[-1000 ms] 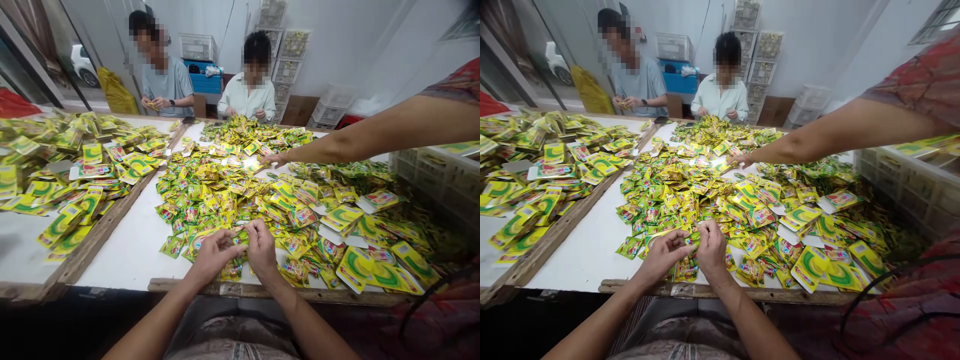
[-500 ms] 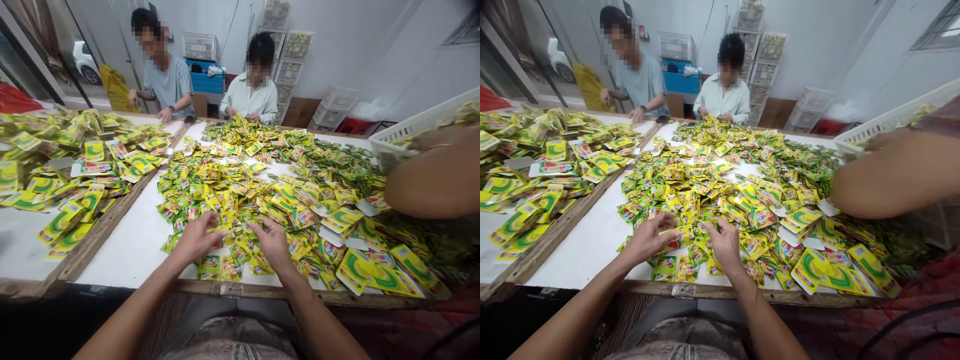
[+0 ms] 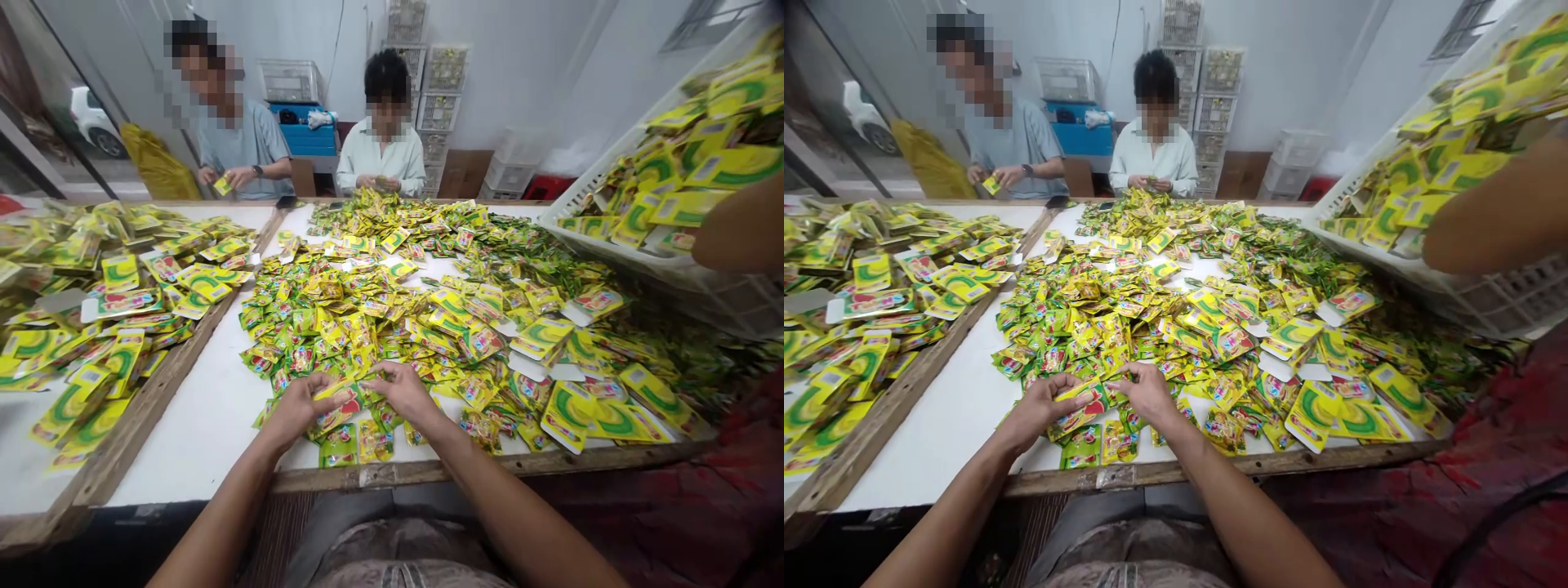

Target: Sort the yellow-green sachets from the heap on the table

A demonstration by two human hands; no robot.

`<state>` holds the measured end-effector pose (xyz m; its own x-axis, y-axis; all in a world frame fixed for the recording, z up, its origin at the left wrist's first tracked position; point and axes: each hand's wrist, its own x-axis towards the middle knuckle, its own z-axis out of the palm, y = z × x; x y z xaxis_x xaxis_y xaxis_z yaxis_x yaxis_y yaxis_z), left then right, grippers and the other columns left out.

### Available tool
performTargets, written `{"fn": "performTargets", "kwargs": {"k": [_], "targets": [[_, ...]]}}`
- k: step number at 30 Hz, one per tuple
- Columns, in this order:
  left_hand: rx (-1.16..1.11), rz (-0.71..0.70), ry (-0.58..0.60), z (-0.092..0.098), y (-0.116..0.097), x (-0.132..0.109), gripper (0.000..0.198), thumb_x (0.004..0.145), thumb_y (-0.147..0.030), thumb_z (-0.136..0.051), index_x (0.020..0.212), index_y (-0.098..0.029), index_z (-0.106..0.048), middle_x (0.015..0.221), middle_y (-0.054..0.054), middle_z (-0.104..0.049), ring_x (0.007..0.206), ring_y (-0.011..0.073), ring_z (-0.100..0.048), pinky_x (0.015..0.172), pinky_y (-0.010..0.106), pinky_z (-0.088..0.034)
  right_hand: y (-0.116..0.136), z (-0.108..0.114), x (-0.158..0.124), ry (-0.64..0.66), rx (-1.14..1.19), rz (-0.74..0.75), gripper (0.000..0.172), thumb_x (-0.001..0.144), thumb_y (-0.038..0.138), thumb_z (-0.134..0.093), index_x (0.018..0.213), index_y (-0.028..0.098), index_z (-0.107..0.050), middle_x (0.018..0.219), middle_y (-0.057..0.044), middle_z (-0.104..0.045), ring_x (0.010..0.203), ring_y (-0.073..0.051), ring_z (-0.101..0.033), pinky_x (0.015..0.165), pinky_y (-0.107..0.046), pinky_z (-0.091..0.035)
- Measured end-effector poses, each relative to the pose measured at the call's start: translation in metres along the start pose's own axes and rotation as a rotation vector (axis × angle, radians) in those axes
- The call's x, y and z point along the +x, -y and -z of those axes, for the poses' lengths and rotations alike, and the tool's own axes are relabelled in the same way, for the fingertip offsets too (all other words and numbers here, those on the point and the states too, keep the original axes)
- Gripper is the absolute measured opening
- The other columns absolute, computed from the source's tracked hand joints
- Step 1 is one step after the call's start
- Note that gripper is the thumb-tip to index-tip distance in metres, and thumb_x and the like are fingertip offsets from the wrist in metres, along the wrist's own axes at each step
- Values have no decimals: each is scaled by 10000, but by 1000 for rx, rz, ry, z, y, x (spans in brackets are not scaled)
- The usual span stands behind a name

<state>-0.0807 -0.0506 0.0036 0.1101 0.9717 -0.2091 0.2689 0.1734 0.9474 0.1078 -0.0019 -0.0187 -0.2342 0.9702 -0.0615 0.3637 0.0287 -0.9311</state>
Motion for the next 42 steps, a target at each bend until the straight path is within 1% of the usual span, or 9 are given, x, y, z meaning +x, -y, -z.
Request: {"fn": "performTargets", "kwargs": {"k": [5,9,16,23,28,31,35,38,42], "targets": [[-199,5,68,-5,-13,-3,363,620,-373,-756,908,-166,-683,869,25,-701,776,174,-615,729,252,-444,11,2,3,-39,53,27,216,613,321,-689,783,191,-711,729,-5,-669,687,-176,-579,632,-273,-429],[-273,49,74,-9,-19,-2,375,585,-318,-787,918,-161,-714,886,32,-715,807,187,-630,758,258,-458,21,3,3,-61,29,66,219,626,314,-684,811,197,-702,684,-1,-643,672,-178,-568,639,-285,-430],[-653,75,-61,-24,-12,0,404,531,-279,-818,909,-180,-714,850,24,-731,743,183,-662,757,298,-496,36,18,-9,-219,-88,307,228,721,408,-646,806,202,-696,844,-45,-645,740,-173,-562,673,-275,-426],[-598,63,-148,-29,-5,-2,419,526,-311,-821,898,-156,-710,839,29,-732,728,176,-657,746,294,-500,33,9,-15,-199,41,152,324,624,465,-705,762,177,-652,641,0,-576,578,-139,-505,554,-255,-423],[-516,42,-118,-22,-3,-6,385,579,-343,-791,912,-167,-713,849,30,-733,725,177,-654,723,288,-499,32,11,-16,-53,-3,161,271,689,427,-653,799,180,-670,627,3,-581,586,-141,-514,573,-256,-411],[-538,46,-62,-20,-4,-9,382,586,-335,-789,918,-166,-709,821,30,-733,710,169,-653,718,285,-499,31,12,-16,-41,-11,119,243,662,387,-672,768,169,-675,579,17,-548,551,-132,-488,534,-246,-382],[-551,40,-104,-20,-4,-8,382,547,-316,-809,874,-144,-711,790,37,-729,696,170,-646,699,283,-496,30,9,-17,21,9,118,163,655,301,-639,742,169,-678,599,11,-581,580,-137,-515,576,-257,-406],[-597,55,-97,-21,-5,-7,397,547,-334,-806,877,-136,-708,779,50,-729,696,177,-647,700,291,-495,33,10,-22,126,105,71,261,717,356,-594,879,160,-651,643,-1,-612,598,-142,-545,569,-257,-413],[-533,2,-84,-24,-7,-6,366,590,-362,-778,871,-139,-710,804,55,-727,728,183,-643,717,286,-484,41,12,-30,196,161,50,362,749,376,-599,1049,192,-512,710,4,-650,617,-137,-581,543,-229,-414]]}}
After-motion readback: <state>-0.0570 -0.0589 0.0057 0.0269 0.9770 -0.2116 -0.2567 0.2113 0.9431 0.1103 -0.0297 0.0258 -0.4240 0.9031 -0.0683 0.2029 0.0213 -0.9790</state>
